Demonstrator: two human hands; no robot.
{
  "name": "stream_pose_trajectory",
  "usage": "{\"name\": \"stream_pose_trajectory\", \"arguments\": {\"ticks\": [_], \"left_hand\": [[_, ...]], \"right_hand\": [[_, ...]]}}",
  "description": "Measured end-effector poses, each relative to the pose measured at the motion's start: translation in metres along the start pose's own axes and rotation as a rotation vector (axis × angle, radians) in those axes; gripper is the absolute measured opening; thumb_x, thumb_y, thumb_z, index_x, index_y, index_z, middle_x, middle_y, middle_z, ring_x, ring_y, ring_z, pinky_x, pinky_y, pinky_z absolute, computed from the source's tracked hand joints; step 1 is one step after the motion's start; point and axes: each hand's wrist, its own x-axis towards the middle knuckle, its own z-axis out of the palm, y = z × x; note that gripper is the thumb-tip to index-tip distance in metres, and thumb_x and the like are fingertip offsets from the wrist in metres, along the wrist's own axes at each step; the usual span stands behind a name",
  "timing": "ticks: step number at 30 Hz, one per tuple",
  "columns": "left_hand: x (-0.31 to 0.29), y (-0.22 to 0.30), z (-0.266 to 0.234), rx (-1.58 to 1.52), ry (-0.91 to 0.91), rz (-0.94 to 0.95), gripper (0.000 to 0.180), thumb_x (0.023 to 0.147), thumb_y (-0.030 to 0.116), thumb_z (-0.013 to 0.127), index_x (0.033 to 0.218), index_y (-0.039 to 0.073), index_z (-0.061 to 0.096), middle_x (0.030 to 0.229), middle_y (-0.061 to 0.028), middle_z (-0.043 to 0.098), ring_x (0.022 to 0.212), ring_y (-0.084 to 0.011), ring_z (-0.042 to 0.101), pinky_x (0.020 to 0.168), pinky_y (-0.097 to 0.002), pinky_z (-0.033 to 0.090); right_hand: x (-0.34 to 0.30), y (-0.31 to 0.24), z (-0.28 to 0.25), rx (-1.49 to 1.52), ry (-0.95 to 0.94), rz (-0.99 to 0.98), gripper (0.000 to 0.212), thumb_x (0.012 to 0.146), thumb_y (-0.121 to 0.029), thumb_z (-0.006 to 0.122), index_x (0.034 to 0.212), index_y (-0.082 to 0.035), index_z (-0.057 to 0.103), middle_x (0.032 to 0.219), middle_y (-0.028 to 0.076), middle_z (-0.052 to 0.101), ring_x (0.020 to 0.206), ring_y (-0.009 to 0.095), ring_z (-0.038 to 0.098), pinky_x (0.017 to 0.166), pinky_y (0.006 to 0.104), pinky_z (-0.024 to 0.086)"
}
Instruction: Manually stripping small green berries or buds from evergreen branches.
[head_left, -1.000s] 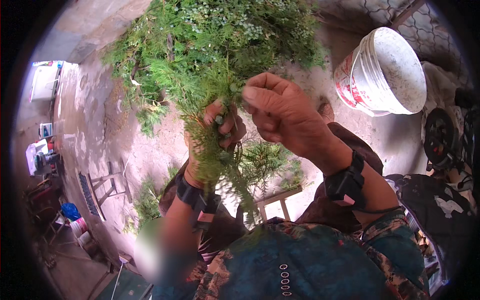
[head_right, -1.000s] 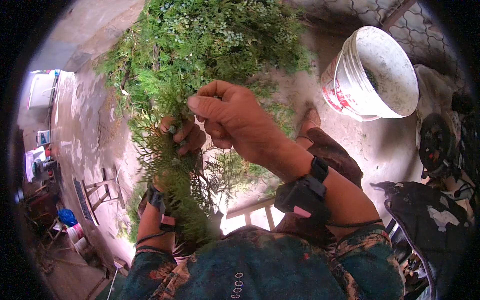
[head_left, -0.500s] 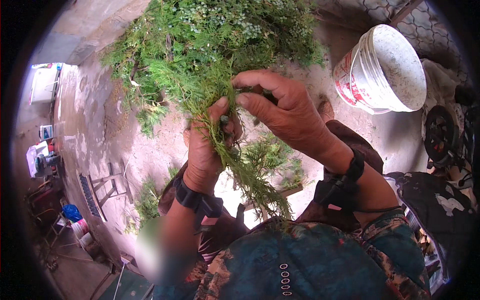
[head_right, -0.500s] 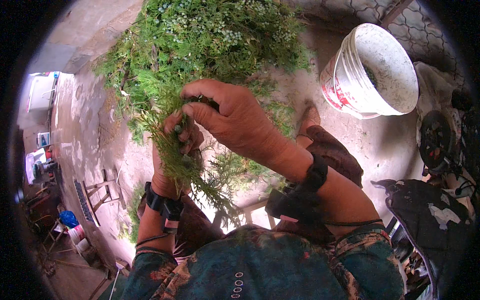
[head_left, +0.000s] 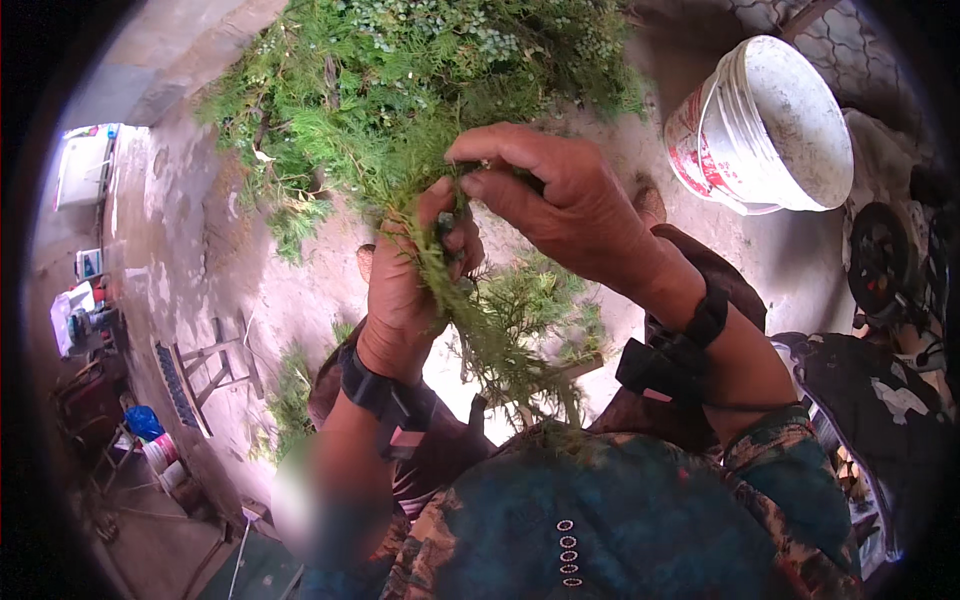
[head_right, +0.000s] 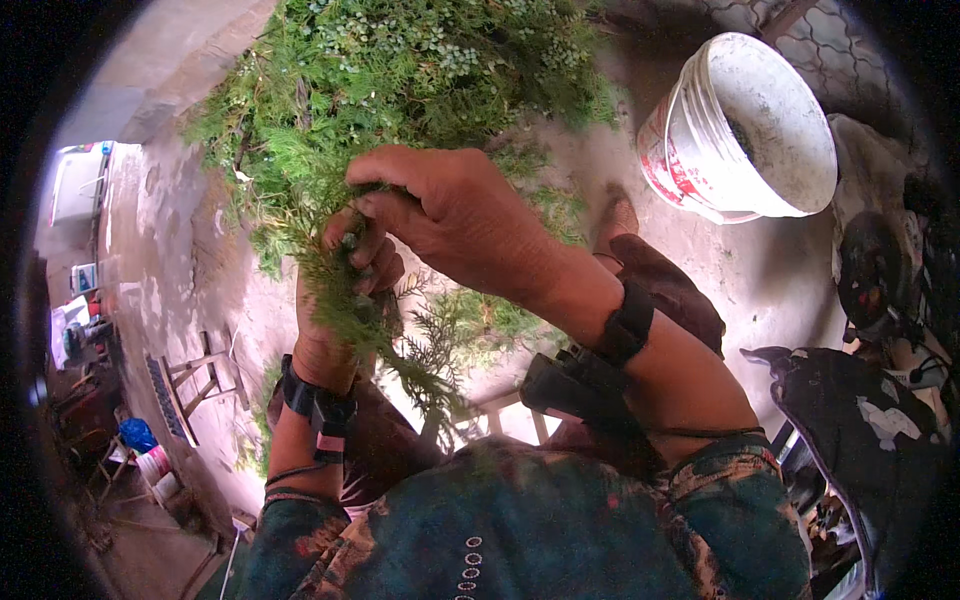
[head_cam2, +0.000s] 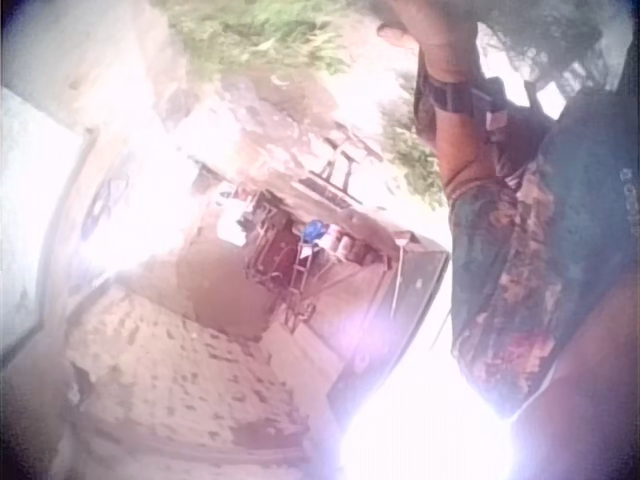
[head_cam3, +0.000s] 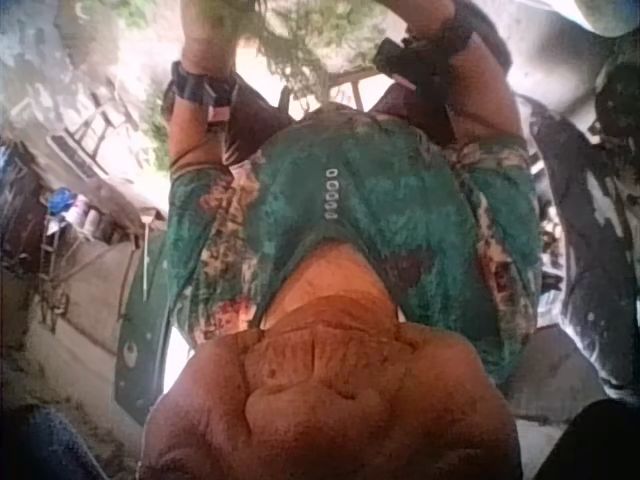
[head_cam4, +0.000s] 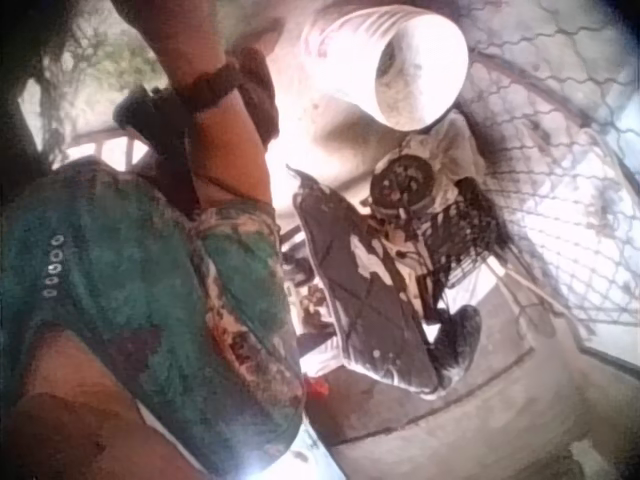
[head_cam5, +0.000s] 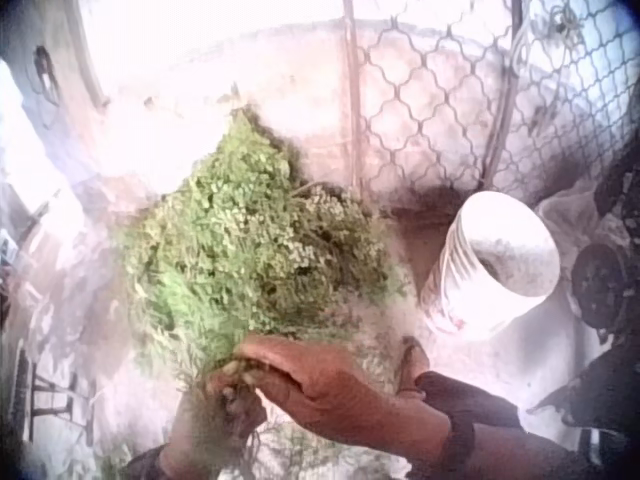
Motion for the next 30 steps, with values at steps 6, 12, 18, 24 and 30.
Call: {"name": "stream_pose_trajectory", "arguments": {"ticks": [6,12,18,24,30], "left_hand": [[0.011,-0.001,-0.018,-0.09,-0.258,-0.085,0.021,0.091,0.028,0.05,0.08,0.011,0.054,0.057,0.0052,0.04,0.045,-0.0072,0.039,0.044,-0.0197,0.028],[0.023,-0.005,-0.032,-0.328,-0.484,-0.116,0.024,0.094,0.023,0.044,0.073,0.012,0.049,0.055,0.0036,0.044,0.041,-0.0075,0.04,0.043,-0.0208,0.03],[0.016,0.001,-0.017,-0.167,-0.297,-0.1,0.025,0.093,0.023,0.047,0.071,0.012,0.047,0.054,0.0042,0.042,0.041,-0.0071,0.036,0.042,-0.0219,0.03],[0.008,0.0,-0.01,-0.011,-0.16,-0.043,0.024,0.091,0.025,0.05,0.071,0.012,0.047,0.053,0.0041,0.039,0.041,-0.0071,0.034,0.043,-0.0213,0.028],[0.016,0.0,-0.019,-0.296,-0.367,-0.119,0.026,0.091,0.022,0.048,0.067,0.014,0.048,0.055,0.0025,0.041,0.042,-0.0094,0.038,0.043,-0.0226,0.029]], "right_hand": [[0.003,-0.006,-0.01,0.381,-0.025,0.357,0.018,0.089,-0.019,0.055,0.099,-0.004,0.055,0.072,0.003,0.054,0.052,0.007,0.046,0.048,0.0229,0.037],[0.008,-0.01,-0.026,1.237,0.176,0.498,0.02,0.094,-0.026,0.043,0.096,-0.007,0.049,0.071,0.0,0.047,0.043,0.004,0.033,0.038,0.0187,0.025],[0.005,-0.01,-0.014,0.563,0.11,0.35,0.017,0.087,-0.02,0.058,0.092,-0.004,0.058,0.07,0.0,0.054,0.053,0.005,0.043,0.046,0.0203,0.034],[0.003,0.004,0.003,0.093,0.124,0.094,0.017,0.085,-0.018,0.059,0.089,-0.002,0.061,0.07,0.001,0.058,0.06,0.008,0.05,0.054,0.0218,0.041],[0.002,-0.018,-0.001,0.931,0.078,0.649,0.014,0.088,-0.017,0.053,0.093,-0.004,0.055,0.065,-0.001,0.049,0.046,0.003,0.037,0.04,0.0206,0.03]]}}
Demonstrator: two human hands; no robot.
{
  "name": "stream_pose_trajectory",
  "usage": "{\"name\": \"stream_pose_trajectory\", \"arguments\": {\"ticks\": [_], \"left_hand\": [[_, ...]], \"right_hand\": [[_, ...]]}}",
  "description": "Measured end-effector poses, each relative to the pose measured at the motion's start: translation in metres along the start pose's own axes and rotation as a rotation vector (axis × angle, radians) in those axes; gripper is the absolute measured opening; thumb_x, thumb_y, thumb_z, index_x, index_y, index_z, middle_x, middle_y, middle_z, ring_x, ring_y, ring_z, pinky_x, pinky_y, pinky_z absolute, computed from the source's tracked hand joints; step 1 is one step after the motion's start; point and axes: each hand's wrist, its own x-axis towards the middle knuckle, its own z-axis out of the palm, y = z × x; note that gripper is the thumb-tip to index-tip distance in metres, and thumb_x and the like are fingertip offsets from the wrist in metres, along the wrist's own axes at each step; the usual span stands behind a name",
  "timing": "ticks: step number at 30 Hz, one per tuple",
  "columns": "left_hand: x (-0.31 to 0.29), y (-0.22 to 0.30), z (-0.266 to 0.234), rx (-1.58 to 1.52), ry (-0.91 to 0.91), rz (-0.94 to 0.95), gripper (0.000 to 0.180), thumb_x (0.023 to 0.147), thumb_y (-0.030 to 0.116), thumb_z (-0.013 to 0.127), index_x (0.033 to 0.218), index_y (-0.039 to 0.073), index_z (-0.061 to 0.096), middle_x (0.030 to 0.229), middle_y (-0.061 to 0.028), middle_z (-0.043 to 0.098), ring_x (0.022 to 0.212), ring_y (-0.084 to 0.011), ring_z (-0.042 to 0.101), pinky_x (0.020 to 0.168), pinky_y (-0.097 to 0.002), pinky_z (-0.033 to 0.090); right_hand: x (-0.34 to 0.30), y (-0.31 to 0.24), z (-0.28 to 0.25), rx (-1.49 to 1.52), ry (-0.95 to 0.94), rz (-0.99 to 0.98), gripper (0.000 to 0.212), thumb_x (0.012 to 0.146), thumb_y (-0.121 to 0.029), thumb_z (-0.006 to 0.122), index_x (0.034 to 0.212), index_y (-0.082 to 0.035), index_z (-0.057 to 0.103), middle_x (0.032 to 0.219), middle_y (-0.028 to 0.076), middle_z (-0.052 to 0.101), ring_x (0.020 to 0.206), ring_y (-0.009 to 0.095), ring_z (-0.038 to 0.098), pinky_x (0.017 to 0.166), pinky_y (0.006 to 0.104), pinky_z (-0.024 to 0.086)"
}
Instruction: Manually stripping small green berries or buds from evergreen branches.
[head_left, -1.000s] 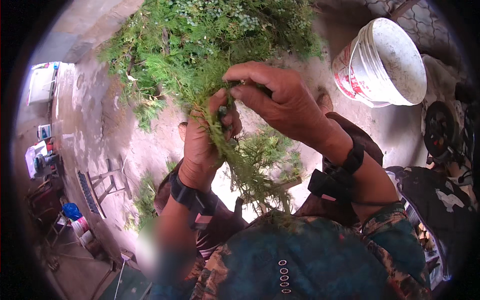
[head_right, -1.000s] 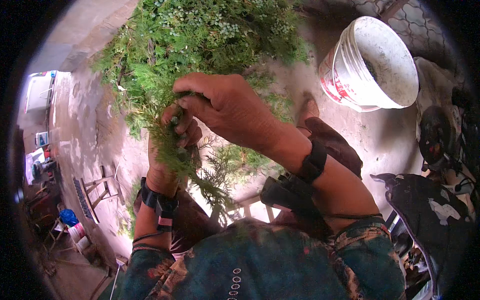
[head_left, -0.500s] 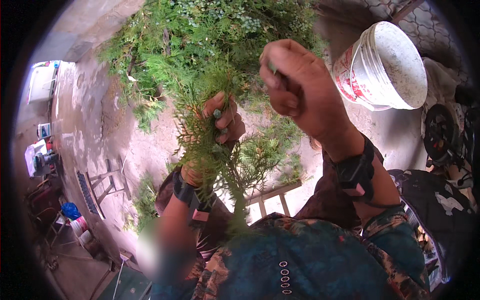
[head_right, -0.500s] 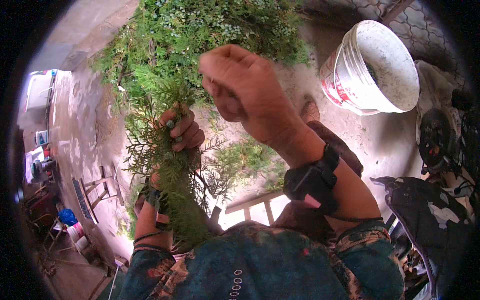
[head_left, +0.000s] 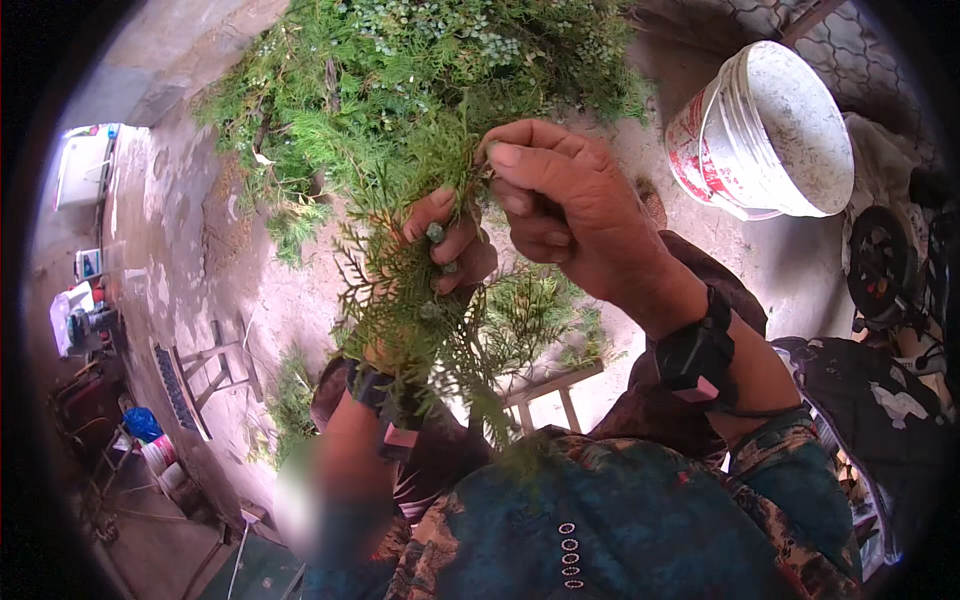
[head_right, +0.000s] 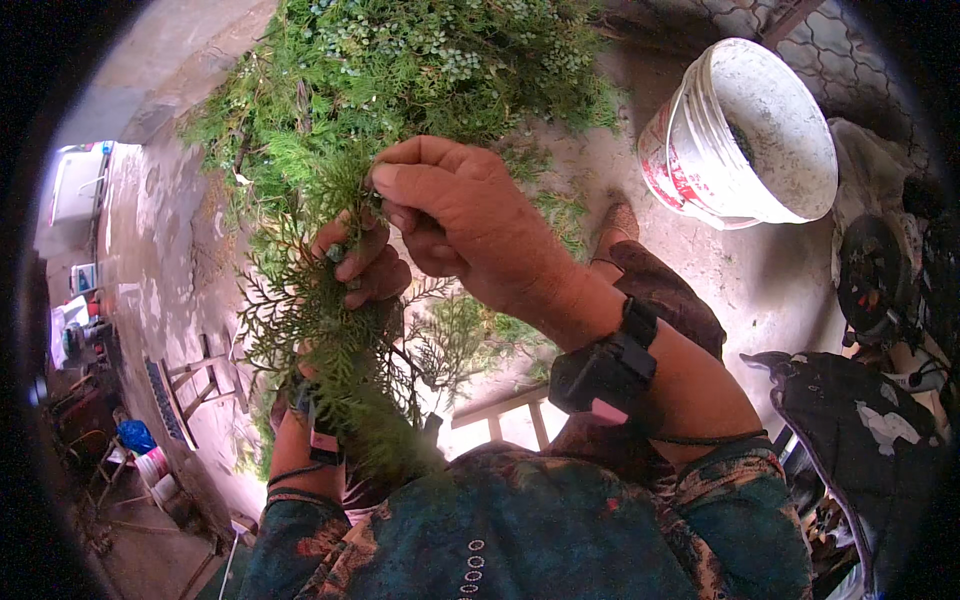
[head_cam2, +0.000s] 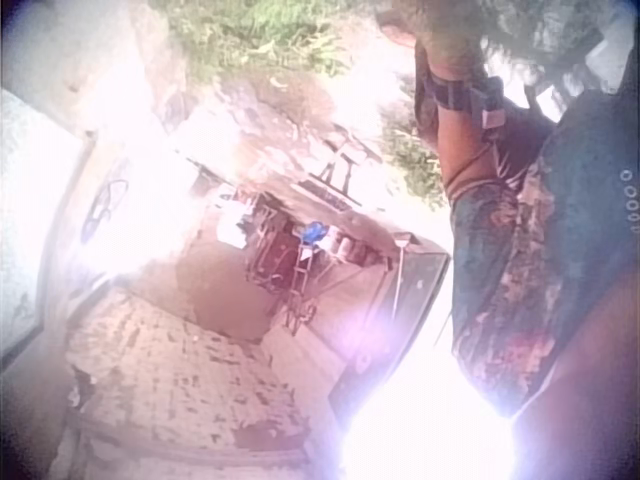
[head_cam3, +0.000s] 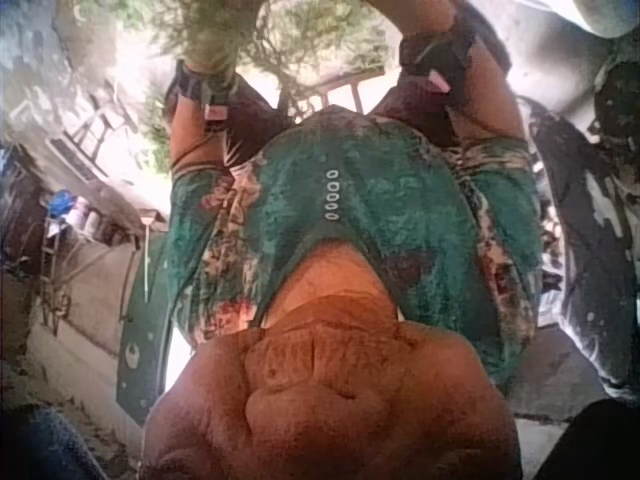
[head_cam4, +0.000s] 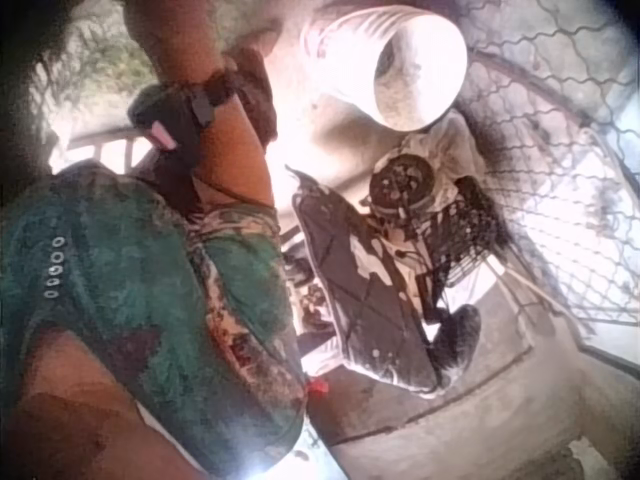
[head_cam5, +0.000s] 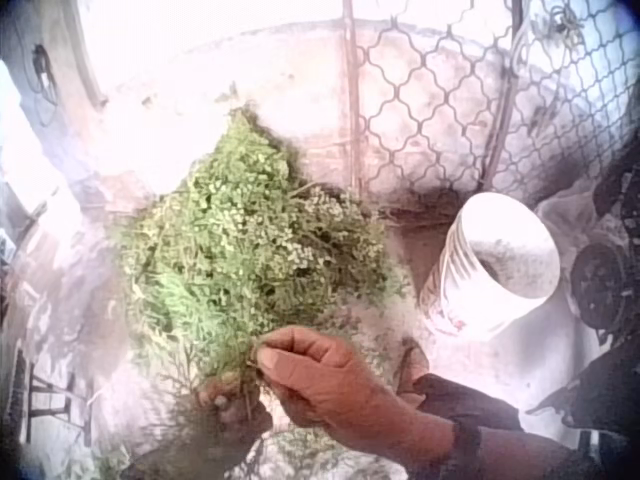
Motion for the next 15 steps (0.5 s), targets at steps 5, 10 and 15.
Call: {"name": "stream_pose_trajectory", "arguments": {"ticks": [5,10,15], "left_hand": [[0.007,-0.002,-0.015,-0.159,-0.355,-0.101,0.017,0.092,0.026,0.048,0.087,0.012,0.056,0.063,0.0004,0.048,0.046,-0.012,0.044,0.048,-0.0244,0.033],[0.016,0.001,-0.032,-0.227,-0.68,-0.067,0.024,0.093,0.028,0.043,0.101,0.01,0.055,0.071,0.0011,0.05,0.05,-0.01,0.047,0.054,-0.0257,0.032],[0.018,-0.003,-0.035,-0.339,-0.646,-0.063,0.017,0.093,0.029,0.044,0.094,0.017,0.056,0.072,-0.0002,0.05,0.052,-0.0106,0.047,0.057,-0.025,0.032]], "right_hand": [[0.004,0.003,-0.011,0.426,-0.032,0.031,0.014,0.09,-0.019,0.05,0.093,-0.006,0.052,0.065,-0.002,0.045,0.041,0.004,0.031,0.036,0.0191,0.025],[0.009,-0.012,-0.019,0.466,-0.051,-0.108,0.018,0.084,-0.022,0.048,0.086,-0.005,0.053,0.067,0.002,0.048,0.046,0.008,0.037,0.04,0.0238,0.029],[0.007,0.008,-0.014,0.078,-0.042,-0.007,0.021,0.093,-0.029,0.048,0.095,-0.009,0.051,0.075,0.001,0.051,0.045,0.003,0.035,0.037,0.0173,0.028]]}}
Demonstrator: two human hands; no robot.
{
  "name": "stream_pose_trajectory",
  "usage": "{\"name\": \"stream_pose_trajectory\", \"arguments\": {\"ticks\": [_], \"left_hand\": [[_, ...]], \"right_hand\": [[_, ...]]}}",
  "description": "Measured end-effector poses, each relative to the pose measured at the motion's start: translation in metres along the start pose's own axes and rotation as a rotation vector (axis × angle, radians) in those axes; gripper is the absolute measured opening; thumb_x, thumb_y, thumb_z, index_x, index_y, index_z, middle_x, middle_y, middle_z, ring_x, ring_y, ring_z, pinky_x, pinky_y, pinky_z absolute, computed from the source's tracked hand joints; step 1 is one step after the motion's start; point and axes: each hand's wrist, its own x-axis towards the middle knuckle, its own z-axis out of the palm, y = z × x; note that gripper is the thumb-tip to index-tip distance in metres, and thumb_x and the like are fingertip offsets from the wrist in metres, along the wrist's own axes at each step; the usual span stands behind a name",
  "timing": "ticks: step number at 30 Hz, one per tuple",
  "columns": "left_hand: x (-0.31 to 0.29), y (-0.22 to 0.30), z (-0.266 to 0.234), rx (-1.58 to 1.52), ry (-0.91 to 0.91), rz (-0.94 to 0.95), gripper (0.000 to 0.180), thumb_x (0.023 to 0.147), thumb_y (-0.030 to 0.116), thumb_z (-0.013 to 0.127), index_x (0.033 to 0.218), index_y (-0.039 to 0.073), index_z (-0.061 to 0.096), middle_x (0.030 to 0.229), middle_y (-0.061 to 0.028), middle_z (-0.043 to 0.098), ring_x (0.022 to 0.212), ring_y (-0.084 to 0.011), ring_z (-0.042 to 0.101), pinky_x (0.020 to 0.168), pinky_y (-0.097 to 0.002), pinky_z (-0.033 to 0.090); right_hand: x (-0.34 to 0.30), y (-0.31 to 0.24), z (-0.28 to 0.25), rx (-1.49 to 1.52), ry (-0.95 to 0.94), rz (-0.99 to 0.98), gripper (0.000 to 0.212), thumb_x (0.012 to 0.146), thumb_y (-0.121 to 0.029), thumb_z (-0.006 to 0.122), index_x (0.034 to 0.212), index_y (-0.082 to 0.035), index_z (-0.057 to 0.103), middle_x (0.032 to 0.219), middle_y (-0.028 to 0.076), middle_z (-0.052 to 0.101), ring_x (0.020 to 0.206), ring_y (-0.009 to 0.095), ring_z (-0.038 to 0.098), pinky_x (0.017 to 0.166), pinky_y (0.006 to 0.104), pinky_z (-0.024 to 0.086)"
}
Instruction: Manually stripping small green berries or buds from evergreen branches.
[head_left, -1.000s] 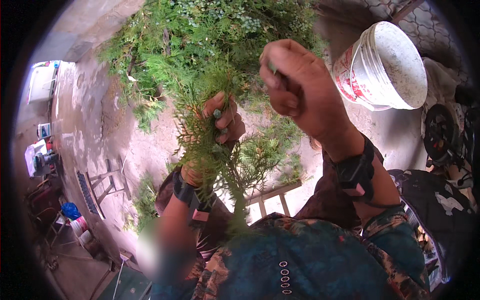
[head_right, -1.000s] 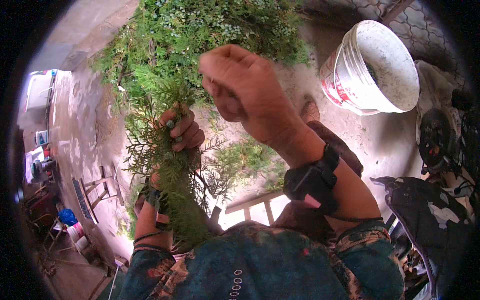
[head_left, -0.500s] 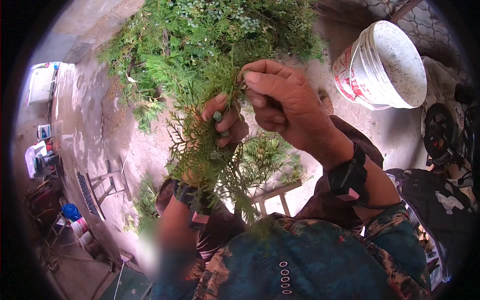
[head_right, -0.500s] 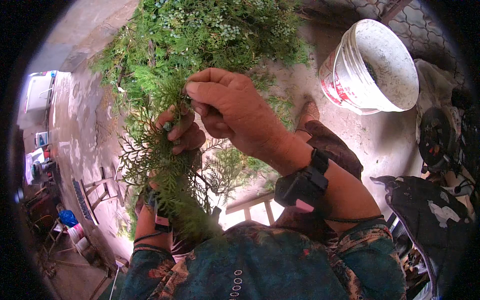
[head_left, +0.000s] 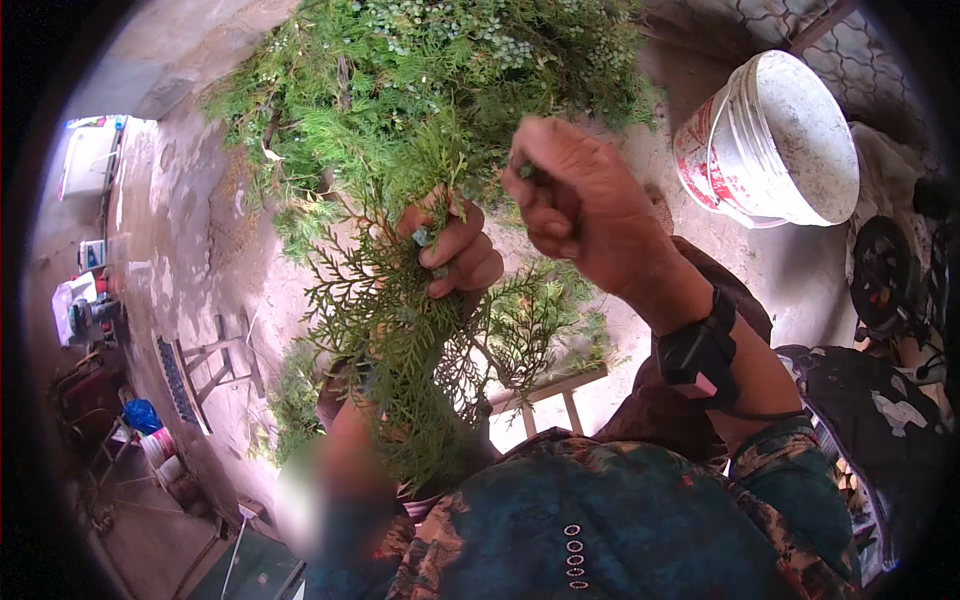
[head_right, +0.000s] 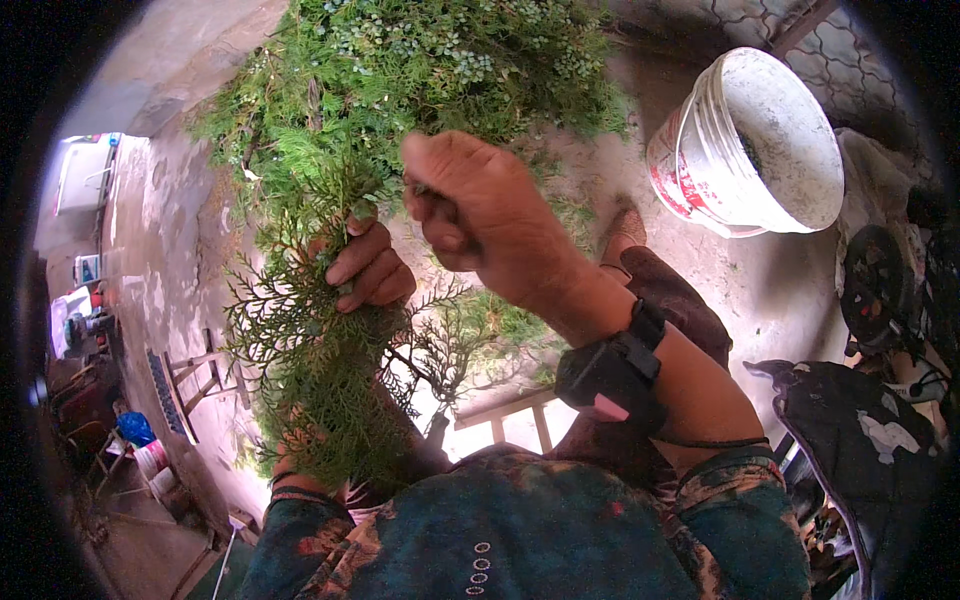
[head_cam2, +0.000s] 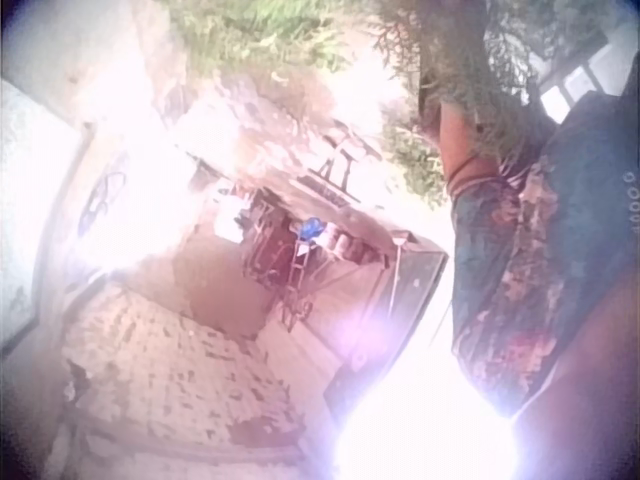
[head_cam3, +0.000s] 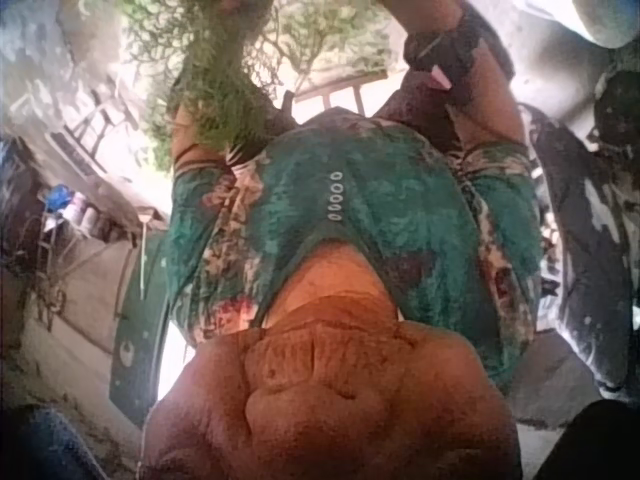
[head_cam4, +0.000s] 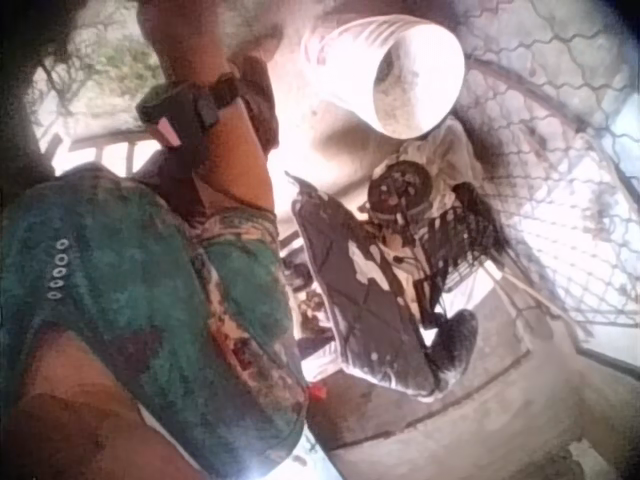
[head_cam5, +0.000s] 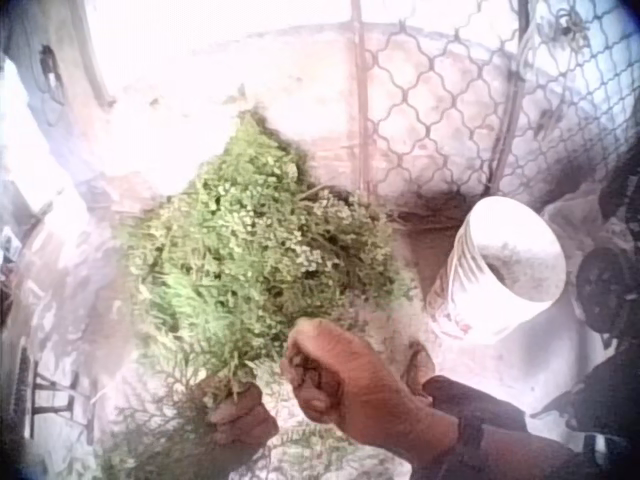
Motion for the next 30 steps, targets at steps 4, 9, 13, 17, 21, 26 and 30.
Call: {"name": "stream_pose_trajectory", "arguments": {"ticks": [4,9,13,17,21,26,30], "left_hand": [[-0.001,0.002,0.002,0.038,0.01,-0.045,0.015,0.092,0.029,0.046,0.087,0.018,0.055,0.072,-0.0016,0.049,0.054,-0.0124,0.048,0.057,-0.0252,0.032],[-0.004,-0.001,-0.005,-0.146,-0.115,-0.013,0.015,0.092,0.029,0.046,0.086,0.018,0.054,0.072,-0.002,0.048,0.055,-0.0134,0.048,0.055,-0.025,0.032],[-0.006,0.0,0.01,0.098,0.191,-0.037,0.018,0.092,0.029,0.045,0.094,0.013,0.051,0.07,-0.0014,0.048,0.052,-0.0121,0.045,0.054,-0.0246,0.032],[0.001,-0.012,0.027,0.127,0.273,-0.03,0.024,0.093,0.03,0.045,0.102,0.008,0.047,0.066,0.0018,0.051,0.049,-0.0103,0.046,0.053,-0.0235,0.032],[0.003,-0.009,0.002,-0.043,-0.16,-0.121,0.024,0.093,0.03,0.043,0.101,0.008,0.046,0.069,0.003,0.061,0.051,-0.0088,0.053,0.052,-0.0248,0.031],[0.005,-0.013,0.011,-0.009,-0.007,-0.088,0.024,0.094,0.031,0.042,0.1,0.008,0.045,0.068,0.0044,0.058,0.052,-0.0083,0.051,0.053,-0.0254,0.031],[0.007,-0.011,0.016,0.036,0.023,-0.108,0.025,0.094,0.031,0.041,0.1,0.008,0.046,0.067,0.0051,0.055,0.053,-0.0083,0.05,0.053,-0.0256,0.031]], "right_hand": [[0.003,0.006,0.007,0.003,0.036,0.024,0.019,0.091,-0.026,0.054,0.097,-0.008,0.051,0.073,0.0,0.051,0.043,0.002,0.034,0.036,0.0158,0.026],[-0.003,-0.005,0.023,-0.018,-0.02,0.051,0.02,0.091,-0.024,0.055,0.102,-0.007,0.051,0.067,-0.003,0.049,0.044,0.001,0.033,0.036,0.0163,0.025],[0.002,0.006,0.014,-0.508,0.054,-0.199,0.017,0.091,-0.021,0.054,0.099,-0.006,0.052,0.064,-0.005,0.046,0.045,0.0,0.033,0.037,0.0168,0.024],[0.009,-0.004,0.005,-0.28,0.109,-0.112,0.014,0.091,-0.019,0.053,0.094,-0.006,0.053,0.066,-0.004,0.047,0.044,0.002,0.033,0.037,0.0176,0.025],[0.008,-0.028,-0.011,0.359,-0.002,-0.11,0.017,0.089,-0.023,0.052,0.085,-0.006,0.054,0.071,0.001,0.051,0.044,0.005,0.036,0.038,0.0197,0.027],[-0.002,-0.016,-0.001,0.03,-0.007,-0.065,0.024,0.093,-0.03,0.048,0.087,-0.007,0.052,0.075,0.001,0.051,0.043,0.002,0.034,0.037,0.0175,0.027],[-0.005,-0.012,0.013,-0.34,0.049,-0.135,0.012,0.089,-0.017,0.057,0.094,-0.006,0.055,0.07,-0.003,0.052,0.045,-0.001,0.034,0.038,0.0162,0.024]]}}
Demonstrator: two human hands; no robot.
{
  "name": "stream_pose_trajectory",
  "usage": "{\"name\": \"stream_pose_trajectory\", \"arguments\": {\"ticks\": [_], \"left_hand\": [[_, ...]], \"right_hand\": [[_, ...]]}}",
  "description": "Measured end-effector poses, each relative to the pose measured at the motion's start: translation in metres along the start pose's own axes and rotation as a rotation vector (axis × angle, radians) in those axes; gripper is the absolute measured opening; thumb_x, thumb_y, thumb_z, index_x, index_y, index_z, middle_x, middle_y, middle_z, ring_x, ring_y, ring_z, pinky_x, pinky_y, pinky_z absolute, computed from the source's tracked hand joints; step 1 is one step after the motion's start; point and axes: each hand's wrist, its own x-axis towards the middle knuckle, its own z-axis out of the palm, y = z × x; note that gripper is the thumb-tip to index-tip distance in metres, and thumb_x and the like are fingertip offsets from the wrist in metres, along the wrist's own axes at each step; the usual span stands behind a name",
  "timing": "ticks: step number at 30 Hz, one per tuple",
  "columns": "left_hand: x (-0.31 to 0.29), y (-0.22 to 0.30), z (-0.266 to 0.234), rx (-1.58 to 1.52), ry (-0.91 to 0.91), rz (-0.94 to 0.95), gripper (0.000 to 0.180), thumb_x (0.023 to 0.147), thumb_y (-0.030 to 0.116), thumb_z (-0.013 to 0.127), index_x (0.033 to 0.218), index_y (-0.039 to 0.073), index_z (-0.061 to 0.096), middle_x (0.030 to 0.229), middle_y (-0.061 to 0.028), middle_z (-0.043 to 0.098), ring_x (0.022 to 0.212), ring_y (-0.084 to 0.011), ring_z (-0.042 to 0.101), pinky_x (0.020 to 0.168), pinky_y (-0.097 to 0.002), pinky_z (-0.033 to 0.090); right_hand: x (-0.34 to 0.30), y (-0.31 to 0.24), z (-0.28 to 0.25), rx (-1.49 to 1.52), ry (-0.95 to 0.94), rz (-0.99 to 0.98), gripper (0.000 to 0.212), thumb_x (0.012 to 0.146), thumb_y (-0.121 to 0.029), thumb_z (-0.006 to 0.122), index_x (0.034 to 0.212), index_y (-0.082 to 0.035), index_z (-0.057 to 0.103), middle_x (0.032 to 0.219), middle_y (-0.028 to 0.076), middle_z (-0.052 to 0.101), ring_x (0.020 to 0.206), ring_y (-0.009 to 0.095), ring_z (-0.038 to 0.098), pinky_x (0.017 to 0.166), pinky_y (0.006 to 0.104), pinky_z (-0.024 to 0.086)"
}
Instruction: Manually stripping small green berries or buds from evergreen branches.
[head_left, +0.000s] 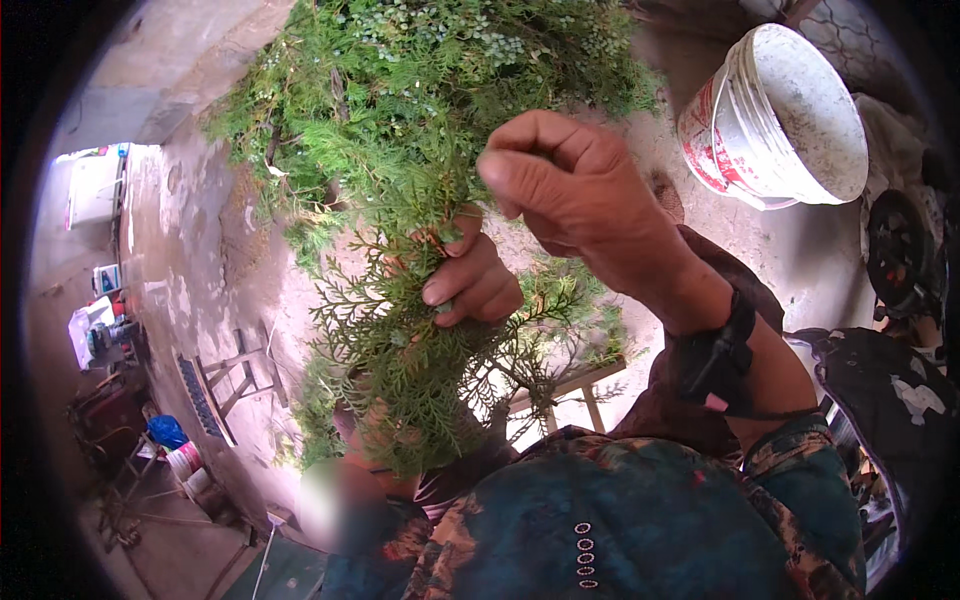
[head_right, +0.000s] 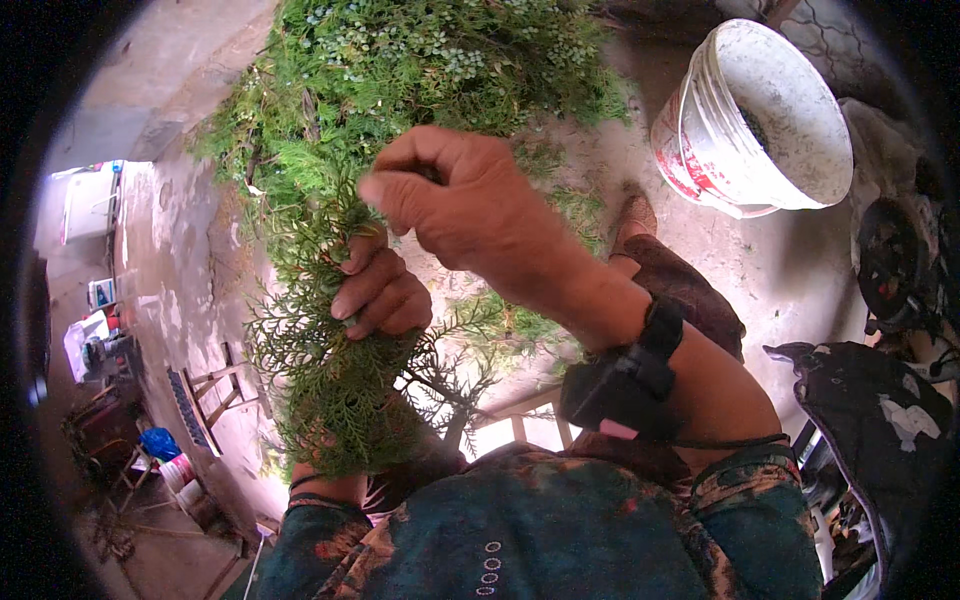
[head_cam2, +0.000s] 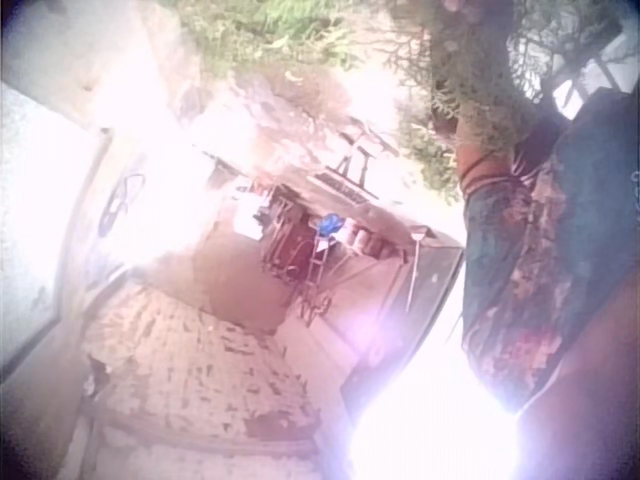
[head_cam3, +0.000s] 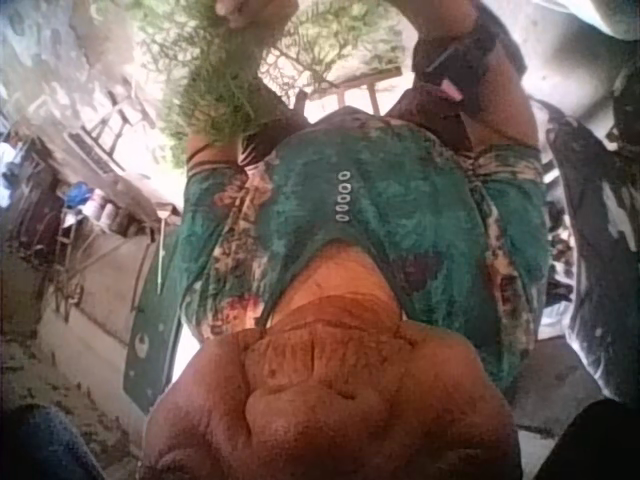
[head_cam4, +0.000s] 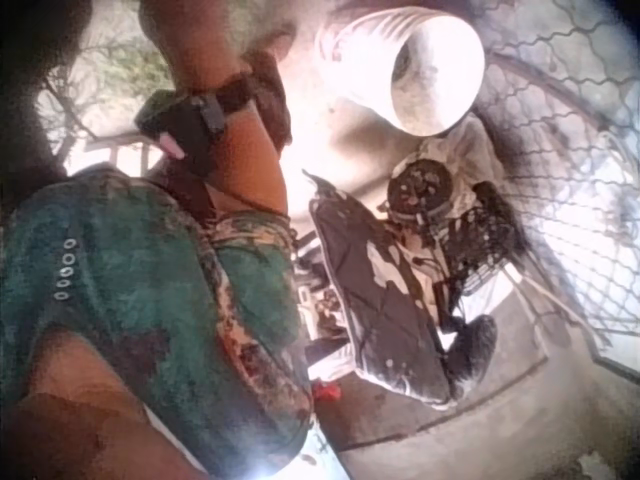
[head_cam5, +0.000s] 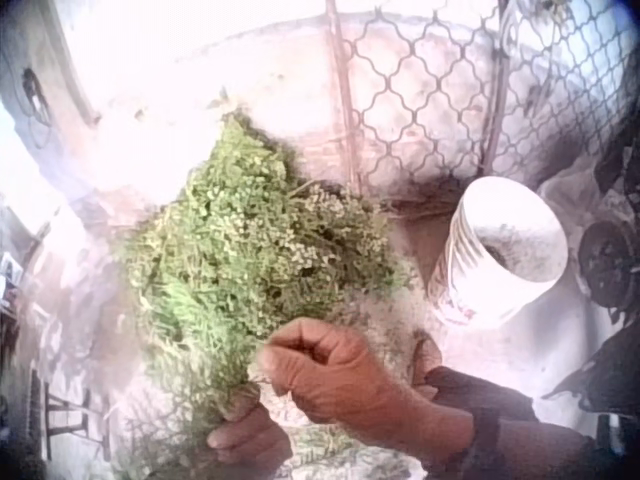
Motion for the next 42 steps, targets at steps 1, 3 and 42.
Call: {"name": "stream_pose_trajectory", "arguments": {"ticks": [1,3,42], "left_hand": [[-0.002,-0.001,0.0,0.0,0.003,-0.002,0.025,0.094,0.031,0.041,0.1,0.008,0.046,0.067,0.0051,0.055,0.053,-0.0083,0.05,0.053,-0.0256,0.031],[-0.005,-0.005,0.002,0.015,0.115,0.042,0.025,0.094,0.03,0.04,0.1,0.007,0.046,0.067,0.0051,0.054,0.052,-0.0086,0.048,0.053,-0.0253,0.03],[-0.007,0.0,-0.005,-0.055,0.11,0.089,0.021,0.095,0.028,0.04,0.095,0.008,0.047,0.065,0.0062,0.049,0.05,-0.0058,0.044,0.051,-0.0227,0.028]], "right_hand": [[0.0,0.002,0.0,-0.054,-0.035,-0.051,0.014,0.088,-0.013,0.059,0.098,-0.004,0.057,0.072,-0.003,0.053,0.052,-0.001,0.04,0.044,0.0169,0.032],[0.001,0.01,0.006,-0.1,-0.037,-0.164,0.012,0.088,-0.014,0.056,0.093,-0.003,0.057,0.074,0.003,0.057,0.054,0.007,0.05,0.046,0.0194,0.039],[0.0,0.001,0.0,0.247,-0.097,0.159,0.016,0.089,-0.021,0.056,0.094,-0.006,0.052,0.068,0.0,0.051,0.043,0.001,0.035,0.036,0.0175,0.026]]}}
